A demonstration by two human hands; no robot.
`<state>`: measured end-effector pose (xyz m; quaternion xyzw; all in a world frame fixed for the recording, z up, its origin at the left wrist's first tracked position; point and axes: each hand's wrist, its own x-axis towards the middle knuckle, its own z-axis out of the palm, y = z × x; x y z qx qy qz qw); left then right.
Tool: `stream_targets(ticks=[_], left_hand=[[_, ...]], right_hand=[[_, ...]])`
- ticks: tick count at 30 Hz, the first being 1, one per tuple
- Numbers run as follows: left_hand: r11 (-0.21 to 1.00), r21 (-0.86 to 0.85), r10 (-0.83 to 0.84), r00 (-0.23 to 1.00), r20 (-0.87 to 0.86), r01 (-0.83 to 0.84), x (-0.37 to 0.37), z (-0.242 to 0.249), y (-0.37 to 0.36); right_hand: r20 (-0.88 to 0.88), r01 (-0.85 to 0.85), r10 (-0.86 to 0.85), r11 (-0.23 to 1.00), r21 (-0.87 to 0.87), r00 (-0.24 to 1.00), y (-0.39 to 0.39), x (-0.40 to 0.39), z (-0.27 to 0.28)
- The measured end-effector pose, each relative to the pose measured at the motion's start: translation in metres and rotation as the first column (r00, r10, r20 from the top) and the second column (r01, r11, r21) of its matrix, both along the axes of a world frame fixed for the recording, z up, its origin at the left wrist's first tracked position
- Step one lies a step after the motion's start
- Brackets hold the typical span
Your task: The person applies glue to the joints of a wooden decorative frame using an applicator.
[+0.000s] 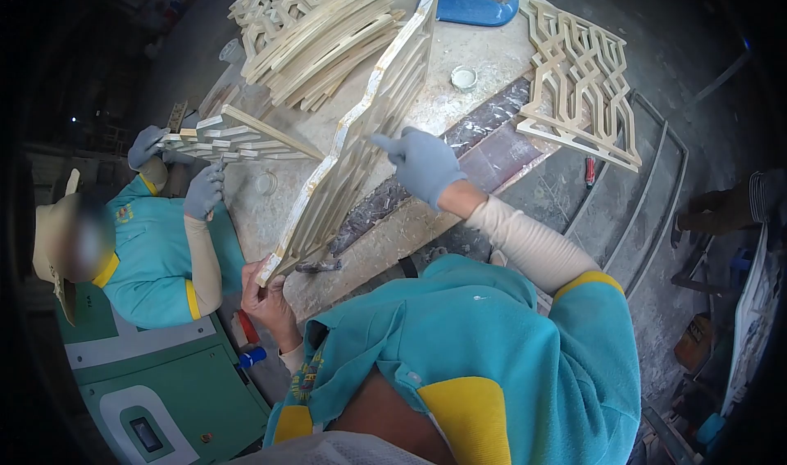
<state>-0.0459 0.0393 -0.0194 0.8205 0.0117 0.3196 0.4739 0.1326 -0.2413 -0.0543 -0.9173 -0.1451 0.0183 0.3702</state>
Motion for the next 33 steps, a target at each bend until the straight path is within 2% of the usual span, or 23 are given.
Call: stream_targets(ticks=[2, 3, 5, 6, 8, 12, 14, 18, 20, 23, 24, 26, 28, 30, 33], left_hand=[[1.0, 0.002, 0.003, 1.0, 0.003, -0.003, 0.0, 0.0, -0.001], [1.0, 0.002, 0.008, 1.0, 0.0, -0.008, 0.0, 0.0, -0.001], [1.0, 0.002, 0.015, 1.0, -0.002, -0.015, 0.0, 0.0, -0.001], [1.0, 0.008, 0.008, 1.0, -0.004, -0.008, -0.001, -0.001, 0.0], [1.0, 0.016, 0.003, 1.0, -0.011, -0.003, -0.005, -0.001, 0.0], [1.0, -0.01, 0.003, 1.0, 0.006, -0.003, -0.002, -0.003, 0.0], [1.0, -0.022, 0.01, 1.0, 0.018, -0.01, 0.0, -0.004, 0.0], [0.998, -0.052, 0.028, 1.0, 0.008, -0.027, 0.001, -0.004, 0.001], [0.996, -0.077, 0.033, 0.999, 0.007, -0.032, 0.002, -0.003, 0.002], [0.998, -0.058, 0.024, 1.0, 0.007, -0.023, 0.0, -0.005, 0.005], [0.999, -0.03, 0.02, 1.0, 0.011, -0.019, -0.001, -0.005, 0.005], [1.0, -0.002, 0.017, 1.0, 0.014, -0.017, -0.001, -0.005, 0.006], [0.997, -0.069, 0.027, 1.0, 0.008, -0.026, 0.002, -0.005, 0.004], [0.997, -0.071, 0.031, 0.999, 0.005, -0.031, 0.002, -0.005, 0.003], [0.998, -0.047, 0.041, 0.999, 0.0, -0.041, 0.003, -0.005, 0.004]], right_hand=[[-0.016, -0.166, 0.167, 0.984, 0.064, 0.986, -0.003, -0.009, 0.004], [-0.015, -0.166, 0.168, 0.984, 0.065, 0.986, -0.004, -0.009, 0.004], [-0.038, -0.058, 0.063, 0.991, 0.122, 0.997, -0.008, -0.005, 0.003], [-0.038, -0.061, 0.066, 0.991, 0.121, 0.997, -0.01, 0.003, 0.0], [0.054, 0.054, -0.056, 0.998, 0.025, 0.997, -0.01, 0.015, -0.01], [0.051, 0.051, -0.049, 0.998, -0.046, 0.997, -0.002, 0.006, -0.011], [-0.006, -0.111, 0.112, 0.989, 0.101, 0.994, -0.009, 0.003, -0.001], [0.113, -0.054, 0.037, 0.987, 0.152, 0.993, -0.006, -0.006, -0.009], [0.231, 0.07, -0.081, 0.996, 0.052, 0.97, 0.006, -0.01, -0.008], [0.313, 0.1, -0.087, 0.995, -0.024, 0.946, 0.016, -0.021, -0.017], [0.314, 0.099, -0.086, 0.995, -0.024, 0.946, 0.012, -0.02, -0.016], [0.285, -0.032, 0.002, 0.994, 0.102, 0.959, 0.0, -0.018, -0.015], [0.261, -0.025, -0.007, 0.993, 0.118, 0.965, 0.0, -0.013, -0.016], [0.233, -0.015, -0.017, 0.991, 0.135, 0.972, 0.003, -0.012, -0.018], [0.291, -0.004, -0.034, 0.992, 0.13, 0.956, 0.011, -0.01, -0.016]])
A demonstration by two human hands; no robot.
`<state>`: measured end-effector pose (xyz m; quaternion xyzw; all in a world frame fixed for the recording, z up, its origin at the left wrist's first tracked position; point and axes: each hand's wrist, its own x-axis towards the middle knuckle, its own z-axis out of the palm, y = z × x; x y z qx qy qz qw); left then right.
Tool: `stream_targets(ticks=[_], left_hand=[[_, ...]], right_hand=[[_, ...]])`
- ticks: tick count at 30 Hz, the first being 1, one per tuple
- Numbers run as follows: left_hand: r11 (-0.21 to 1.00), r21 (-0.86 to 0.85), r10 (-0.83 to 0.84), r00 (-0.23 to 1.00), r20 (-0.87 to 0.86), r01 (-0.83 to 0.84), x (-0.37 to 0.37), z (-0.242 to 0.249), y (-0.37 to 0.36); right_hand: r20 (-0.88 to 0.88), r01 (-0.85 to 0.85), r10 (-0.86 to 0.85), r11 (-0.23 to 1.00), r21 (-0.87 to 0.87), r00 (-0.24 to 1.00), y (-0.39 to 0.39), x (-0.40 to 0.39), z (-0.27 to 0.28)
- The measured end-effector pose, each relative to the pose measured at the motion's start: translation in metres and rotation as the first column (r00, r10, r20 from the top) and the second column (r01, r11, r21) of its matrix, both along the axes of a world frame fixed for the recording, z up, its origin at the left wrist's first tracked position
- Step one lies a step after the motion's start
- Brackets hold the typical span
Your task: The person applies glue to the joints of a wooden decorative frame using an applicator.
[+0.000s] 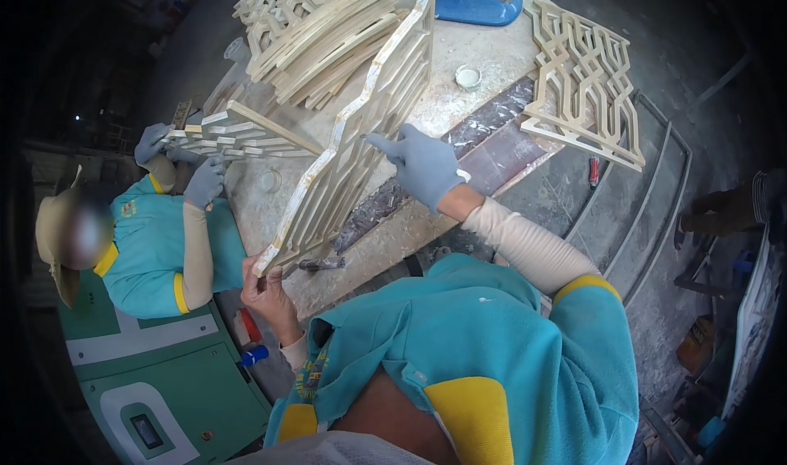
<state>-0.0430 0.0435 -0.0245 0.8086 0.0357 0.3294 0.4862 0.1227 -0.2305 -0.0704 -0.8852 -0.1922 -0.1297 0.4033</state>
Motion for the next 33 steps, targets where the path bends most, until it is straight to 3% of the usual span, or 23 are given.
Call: stream_targets(ticks=[3, 5, 9, 12, 14, 19, 21, 23, 26, 29, 33], left_hand=[[1.0, 0.004, 0.003, 1.0, -0.003, -0.003, 0.001, 0.0, 0.001], [1.0, -0.016, 0.0, 1.0, 0.001, 0.0, 0.001, 0.0, 0.0], [0.998, -0.06, -0.019, 1.0, 0.016, 0.02, 0.0, 0.0, -0.001], [1.0, -0.008, -0.027, 1.0, 0.006, 0.028, -0.002, 0.0, 0.002], [0.999, 0.022, -0.027, 1.0, 0.015, 0.027, 0.001, -0.002, 0.002], [0.998, 0.039, 0.057, 0.998, 0.012, -0.058, 0.003, -0.006, 0.003], [0.998, -0.03, 0.061, 0.998, -0.028, -0.062, 0.002, -0.01, 0.001], [0.993, -0.098, 0.055, 0.996, -0.068, -0.062, 0.001, -0.016, 0.002], [0.997, -0.059, 0.037, 0.996, -0.087, -0.043, 0.003, -0.02, 0.006], [0.993, -0.088, 0.065, 0.994, -0.091, -0.073, 0.003, -0.018, 0.002], [0.993, -0.098, 0.066, 0.995, -0.078, -0.073, 0.002, -0.021, 0.004]], right_hand=[[-0.022, -0.002, 0.001, 0.999, -0.054, 1.0, -0.008, -0.001, 0.0], [-0.15, -0.079, 0.062, 0.991, -0.108, 0.987, -0.019, -0.004, 0.004], [-0.117, -0.006, 0.006, 1.0, 0.002, 0.993, -0.011, 0.007, 0.008], [-0.026, -0.017, 0.016, 0.999, -0.04, 1.0, -0.002, 0.002, 0.0], [-0.061, -0.021, 0.011, 0.986, -0.164, 0.998, -0.011, -0.003, 0.002], [-0.121, 0.036, -0.062, 0.979, -0.202, 0.991, -0.069, 0.012, -0.04], [-0.171, 0.115, -0.213, 0.884, -0.452, 0.962, -0.095, 0.033, -0.01], [-0.208, 0.23, -0.38, 0.826, -0.514, 0.901, -0.125, 0.071, -0.014], [-0.176, 0.267, -0.404, 0.817, -0.51, 0.898, -0.156, 0.127, -0.028], [-0.179, 0.235, -0.43, 0.744, -0.626, 0.885, -0.148, 0.155, -0.022], [-0.144, 0.108, -0.307, 0.674, -0.731, 0.941, -0.135, 0.181, -0.031]])
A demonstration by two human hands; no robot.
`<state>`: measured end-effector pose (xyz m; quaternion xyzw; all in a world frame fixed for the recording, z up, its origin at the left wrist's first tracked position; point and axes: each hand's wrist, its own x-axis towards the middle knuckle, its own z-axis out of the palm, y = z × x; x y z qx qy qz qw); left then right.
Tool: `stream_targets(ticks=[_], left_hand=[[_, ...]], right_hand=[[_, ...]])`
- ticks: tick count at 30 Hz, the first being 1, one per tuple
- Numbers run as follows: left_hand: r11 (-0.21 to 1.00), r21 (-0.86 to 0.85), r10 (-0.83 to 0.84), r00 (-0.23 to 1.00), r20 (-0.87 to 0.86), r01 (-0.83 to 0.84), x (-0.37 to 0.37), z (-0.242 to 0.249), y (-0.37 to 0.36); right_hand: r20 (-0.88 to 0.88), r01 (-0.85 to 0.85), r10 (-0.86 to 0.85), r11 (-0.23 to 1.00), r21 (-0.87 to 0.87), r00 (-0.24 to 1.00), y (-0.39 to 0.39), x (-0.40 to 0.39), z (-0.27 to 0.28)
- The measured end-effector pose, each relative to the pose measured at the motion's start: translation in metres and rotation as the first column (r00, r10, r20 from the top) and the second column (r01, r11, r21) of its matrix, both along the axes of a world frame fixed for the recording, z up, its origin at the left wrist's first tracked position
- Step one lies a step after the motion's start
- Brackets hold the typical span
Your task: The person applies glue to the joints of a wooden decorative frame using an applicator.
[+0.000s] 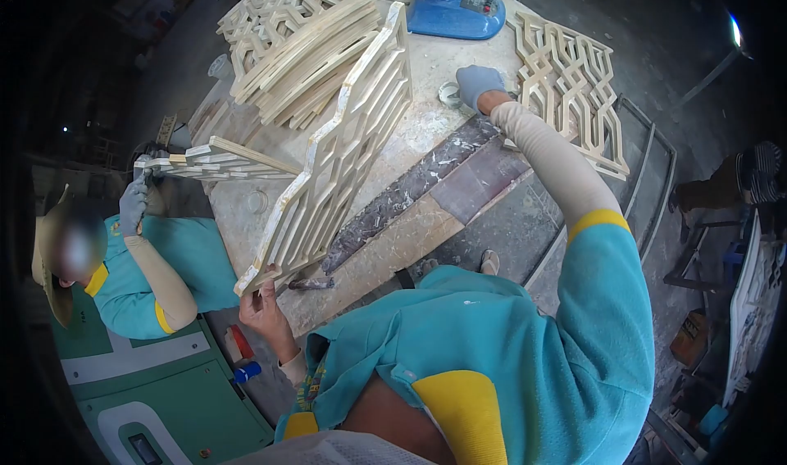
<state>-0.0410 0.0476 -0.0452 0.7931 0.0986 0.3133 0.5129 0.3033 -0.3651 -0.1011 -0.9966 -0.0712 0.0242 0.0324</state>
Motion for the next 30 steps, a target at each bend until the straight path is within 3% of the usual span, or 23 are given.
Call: stream_targets(ticks=[8, 11, 14, 16, 20, 22, 23, 25, 27, 30], left_hand=[[1.0, 0.029, -0.004, 1.0, -0.029, 0.005, -0.002, 0.006, -0.003], [0.999, 0.034, 0.003, 0.999, -0.047, -0.001, -0.001, 0.007, -0.003], [1.0, 0.015, 0.016, 0.999, -0.036, -0.016, -0.001, 0.006, 0.0], [0.999, 0.051, 0.001, 0.999, -0.035, 0.001, 0.001, 0.006, 0.002], [0.999, 0.046, 0.024, 0.998, -0.057, -0.022, 0.0, 0.008, 0.001], [0.998, 0.051, 0.036, 0.997, -0.062, -0.033, 0.001, 0.009, -0.001], [0.998, 0.059, 0.019, 0.997, -0.071, -0.015, 0.001, 0.011, -0.002], [0.999, 0.05, 0.023, 0.996, -0.085, -0.019, 0.005, 0.013, -0.007], [0.996, 0.061, -0.071, 0.997, 0.019, 0.07, 0.012, 0.007, -0.011], [0.994, 0.046, -0.098, 0.995, 0.036, 0.096, 0.021, 0.009, -0.024]], right_hand=[[-0.002, -0.077, 0.077, 0.995, -0.062, 0.997, 0.011, 0.017, -0.019], [-0.005, -0.069, 0.069, 0.997, -0.044, 0.998, 0.008, 0.017, -0.021], [-0.026, -0.008, 0.01, 0.997, 0.081, 1.0, -0.008, 0.018, -0.029], [-0.197, 0.132, -0.044, 0.88, 0.456, 0.979, -0.023, 0.018, -0.037], [-0.239, 0.138, 0.017, 0.773, 0.619, 0.971, -0.021, -0.01, -0.034], [-0.324, 0.262, 0.053, 0.475, 0.84, 0.945, -0.013, -0.04, -0.026], [-0.326, 0.254, 0.07, 0.482, 0.838, 0.943, -0.006, -0.054, -0.023], [-0.275, 0.223, 0.132, 0.311, 0.924, 0.952, 0.011, -0.082, -0.015], [-0.289, 0.227, 0.177, 0.304, 0.925, 0.941, 0.03, -0.112, 0.006], [-0.275, 0.18, 0.272, 0.327, 0.928, 0.922, 0.052, -0.145, 0.02]])
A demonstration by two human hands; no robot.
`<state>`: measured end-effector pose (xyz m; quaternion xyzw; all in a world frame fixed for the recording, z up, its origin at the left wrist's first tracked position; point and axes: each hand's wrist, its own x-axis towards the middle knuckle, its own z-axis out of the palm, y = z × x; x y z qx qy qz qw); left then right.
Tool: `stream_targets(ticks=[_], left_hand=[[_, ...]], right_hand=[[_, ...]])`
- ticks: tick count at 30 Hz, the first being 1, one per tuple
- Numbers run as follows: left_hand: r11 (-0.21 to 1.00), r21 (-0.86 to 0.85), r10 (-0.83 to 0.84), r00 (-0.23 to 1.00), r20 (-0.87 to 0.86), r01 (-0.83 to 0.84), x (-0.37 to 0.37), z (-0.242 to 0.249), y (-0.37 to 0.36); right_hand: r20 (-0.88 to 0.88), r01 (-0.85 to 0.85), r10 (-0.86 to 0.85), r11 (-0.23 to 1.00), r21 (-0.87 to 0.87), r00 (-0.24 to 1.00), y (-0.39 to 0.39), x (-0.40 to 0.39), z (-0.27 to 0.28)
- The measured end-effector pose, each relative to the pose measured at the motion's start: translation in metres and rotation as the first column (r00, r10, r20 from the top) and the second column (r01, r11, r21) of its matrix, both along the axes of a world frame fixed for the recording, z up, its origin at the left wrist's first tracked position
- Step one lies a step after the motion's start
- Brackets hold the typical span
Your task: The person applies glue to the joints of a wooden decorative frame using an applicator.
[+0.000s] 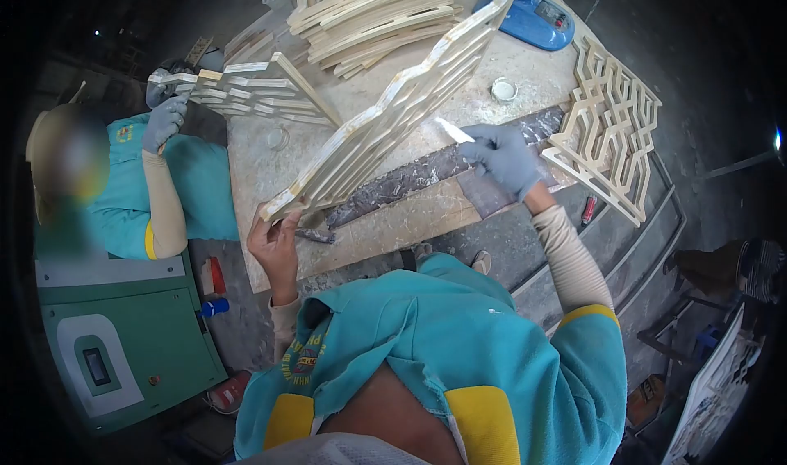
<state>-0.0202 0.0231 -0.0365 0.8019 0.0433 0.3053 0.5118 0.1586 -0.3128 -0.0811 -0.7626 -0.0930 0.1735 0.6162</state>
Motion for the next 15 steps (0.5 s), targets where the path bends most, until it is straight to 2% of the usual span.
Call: stream_targets(ticks=[1, 2, 3, 4, 5, 7, 11, 13, 15], left_hand=[[1.0, -0.02, -0.009, 1.0, 0.002, 0.009, 0.003, 0.002, -0.004], [1.0, -0.017, -0.013, 1.0, -0.001, 0.013, 0.006, 0.002, -0.007], [1.0, 0.014, -0.004, 1.0, 0.001, 0.004, 0.009, 0.003, -0.01], [0.999, 0.046, 0.002, 1.0, 0.003, -0.002, 0.012, 0.004, -0.013], [0.999, 0.05, -0.004, 1.0, 0.0, 0.004, 0.017, 0.005, -0.016], [0.999, 0.033, -0.023, 0.998, 0.05, 0.022, 0.024, 0.006, -0.021], [0.999, -0.018, -0.04, 0.999, 0.021, 0.04, 0.03, 0.001, -0.024], [0.999, -0.02, -0.036, 0.999, 0.038, 0.037, 0.03, 0.003, -0.027], [0.999, -0.024, -0.04, 0.998, 0.037, 0.041, 0.032, 0.001, -0.025]], right_hand=[[0.035, -0.07, 0.071, 0.997, -0.021, 0.997, 0.006, -0.008, 0.001], [0.033, -0.067, 0.067, 0.998, -0.018, 0.997, 0.013, -0.016, -0.001], [0.278, -0.099, 0.11, 0.994, -0.054, 0.954, 0.019, -0.024, -0.003], [0.504, -0.118, 0.151, 0.988, -0.098, 0.85, 0.025, -0.03, -0.005], [0.502, -0.112, 0.144, 0.989, -0.093, 0.853, 0.03, -0.034, -0.007], [0.642, 0.003, 0.215, 0.947, -0.32, 0.736, 0.037, -0.043, -0.009], [0.662, 0.067, 0.207, 0.929, -0.364, 0.721, 0.059, -0.054, 0.001], [0.764, 0.145, 0.275, 0.891, -0.431, 0.583, 0.071, -0.055, 0.001], [0.756, 0.148, 0.291, 0.879, -0.453, 0.586, 0.083, -0.057, 0.0]])
